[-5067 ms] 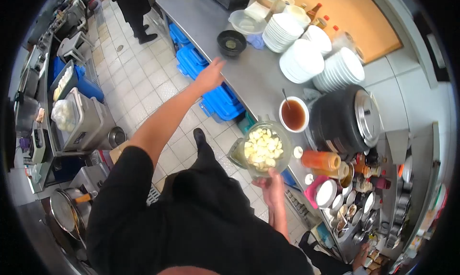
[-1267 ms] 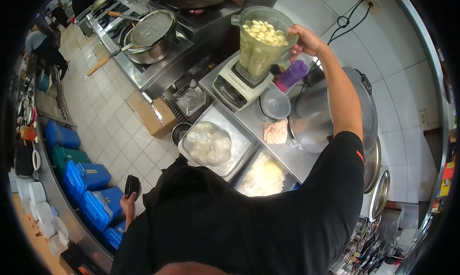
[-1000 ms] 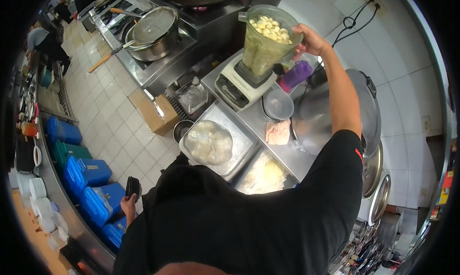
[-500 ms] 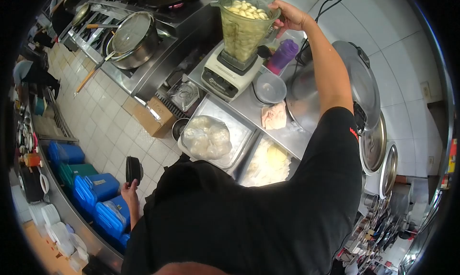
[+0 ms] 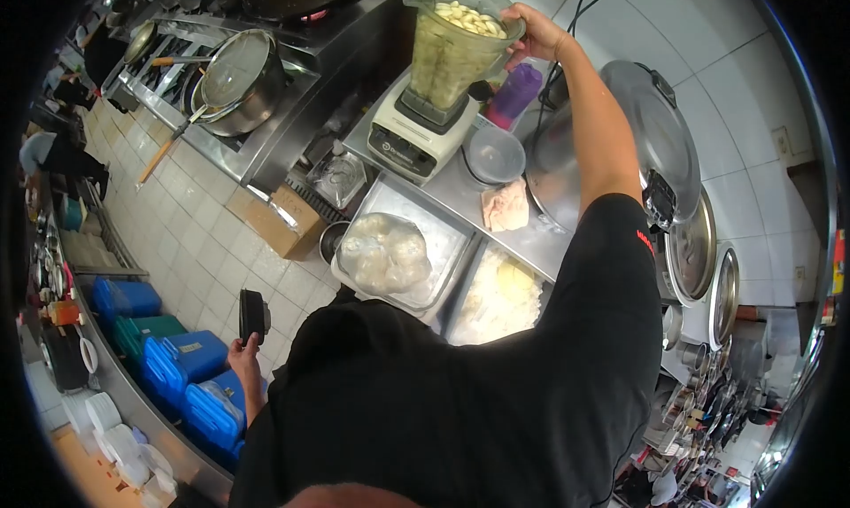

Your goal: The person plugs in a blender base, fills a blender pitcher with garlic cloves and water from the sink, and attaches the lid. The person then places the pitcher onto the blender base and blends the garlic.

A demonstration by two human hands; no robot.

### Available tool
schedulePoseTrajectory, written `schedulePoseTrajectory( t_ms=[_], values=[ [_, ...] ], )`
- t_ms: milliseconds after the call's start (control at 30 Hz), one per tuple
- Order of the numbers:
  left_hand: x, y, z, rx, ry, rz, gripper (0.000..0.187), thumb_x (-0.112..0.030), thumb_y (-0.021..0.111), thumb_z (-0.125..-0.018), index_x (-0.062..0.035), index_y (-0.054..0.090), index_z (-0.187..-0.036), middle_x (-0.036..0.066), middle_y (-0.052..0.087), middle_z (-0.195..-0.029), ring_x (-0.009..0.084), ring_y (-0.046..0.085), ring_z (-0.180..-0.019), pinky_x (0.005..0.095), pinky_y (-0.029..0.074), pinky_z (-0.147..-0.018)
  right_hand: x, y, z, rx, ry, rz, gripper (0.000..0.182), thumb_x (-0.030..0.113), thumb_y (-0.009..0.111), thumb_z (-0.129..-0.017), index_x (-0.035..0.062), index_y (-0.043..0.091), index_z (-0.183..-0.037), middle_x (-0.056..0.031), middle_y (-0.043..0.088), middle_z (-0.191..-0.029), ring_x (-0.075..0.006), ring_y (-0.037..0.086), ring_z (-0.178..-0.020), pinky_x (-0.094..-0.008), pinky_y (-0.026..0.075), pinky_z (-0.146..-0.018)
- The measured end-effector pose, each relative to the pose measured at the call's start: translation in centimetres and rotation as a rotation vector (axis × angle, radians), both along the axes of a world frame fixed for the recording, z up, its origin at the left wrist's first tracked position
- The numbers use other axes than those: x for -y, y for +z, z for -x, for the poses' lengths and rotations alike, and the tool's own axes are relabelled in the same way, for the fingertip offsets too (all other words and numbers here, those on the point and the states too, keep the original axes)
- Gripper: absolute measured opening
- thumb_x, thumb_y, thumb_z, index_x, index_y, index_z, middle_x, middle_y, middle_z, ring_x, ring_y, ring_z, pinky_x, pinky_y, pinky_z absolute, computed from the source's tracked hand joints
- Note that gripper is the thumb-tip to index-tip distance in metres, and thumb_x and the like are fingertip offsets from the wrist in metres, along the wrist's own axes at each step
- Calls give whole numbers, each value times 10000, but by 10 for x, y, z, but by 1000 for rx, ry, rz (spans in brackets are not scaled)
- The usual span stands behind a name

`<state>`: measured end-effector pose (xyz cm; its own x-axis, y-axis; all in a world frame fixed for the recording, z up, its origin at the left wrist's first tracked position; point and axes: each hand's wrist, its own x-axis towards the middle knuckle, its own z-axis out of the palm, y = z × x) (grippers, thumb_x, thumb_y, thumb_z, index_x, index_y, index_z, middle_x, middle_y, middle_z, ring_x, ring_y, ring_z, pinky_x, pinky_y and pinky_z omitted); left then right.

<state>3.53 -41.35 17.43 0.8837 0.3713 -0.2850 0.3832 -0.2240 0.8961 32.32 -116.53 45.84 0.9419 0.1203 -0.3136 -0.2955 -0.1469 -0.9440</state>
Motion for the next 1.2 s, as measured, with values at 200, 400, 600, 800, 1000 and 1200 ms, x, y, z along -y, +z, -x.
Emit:
schedulePoseTrajectory(
  t_ms=[200,400,600,800,1000,1200],
  values=[
    [-4,2,6,-11,-19,27,247,-193,792,-804,-32,605,-818,-5,564,-692,65,471,-623,228,338,-574,1,-2,-5,-28,15,5,425,493,542,-864,76,619,-831,-22,466,-561,-177,543,-621,-560,568,-693],
    [2,4,-4,-16,-28,19,228,-167,783,-812,-29,602,-822,-6,565,-706,67,476,-639,232,357,-593,-14,8,-2,41,-75,104,426,483,561,-858,74,607,-964,-17,531,-664,-145,527,-615,-536,568,-721],
    [5,13,-9,18,-55,54,234,-179,782,-819,-28,604,-825,-1,572,-721,67,481,-651,233,363,-604,-5,-2,-13,-11,-34,87,444,470,585,-852,72,605,-1048,-16,586,-785,-129,517,-606,-535,560,-748],
    [10,25,-21,48,-85,109,242,-201,781,-831,-39,600,-822,-5,577,-724,66,484,-650,229,371,-606,-10,-10,-4,81,-143,165,648,580,553,-866,92,517,-1292,-112,615,-1107,-248,604,-914,-592,507,-852],
    [79,109,-79,148,-163,433,209,-208,632,-949,-12,595,-1011,50,643,-920,135,619,-787,303,522,-748,-10,-13,12,168,-389,410,798,681,531,-875,38,520,-1347,-168,598,-1230,-288,576,-1085,-513,458,-945],
    [214,225,-153,222,-483,1126,421,-325,423,-1042,-3,462,-1310,146,581,-1233,266,624,-1044,495,529,-922,-153,6,123,958,-625,142,324,265,710,-867,31,644,-1080,-50,635,-1003,-133,586,-862,-297,485,-850]
  ],
)
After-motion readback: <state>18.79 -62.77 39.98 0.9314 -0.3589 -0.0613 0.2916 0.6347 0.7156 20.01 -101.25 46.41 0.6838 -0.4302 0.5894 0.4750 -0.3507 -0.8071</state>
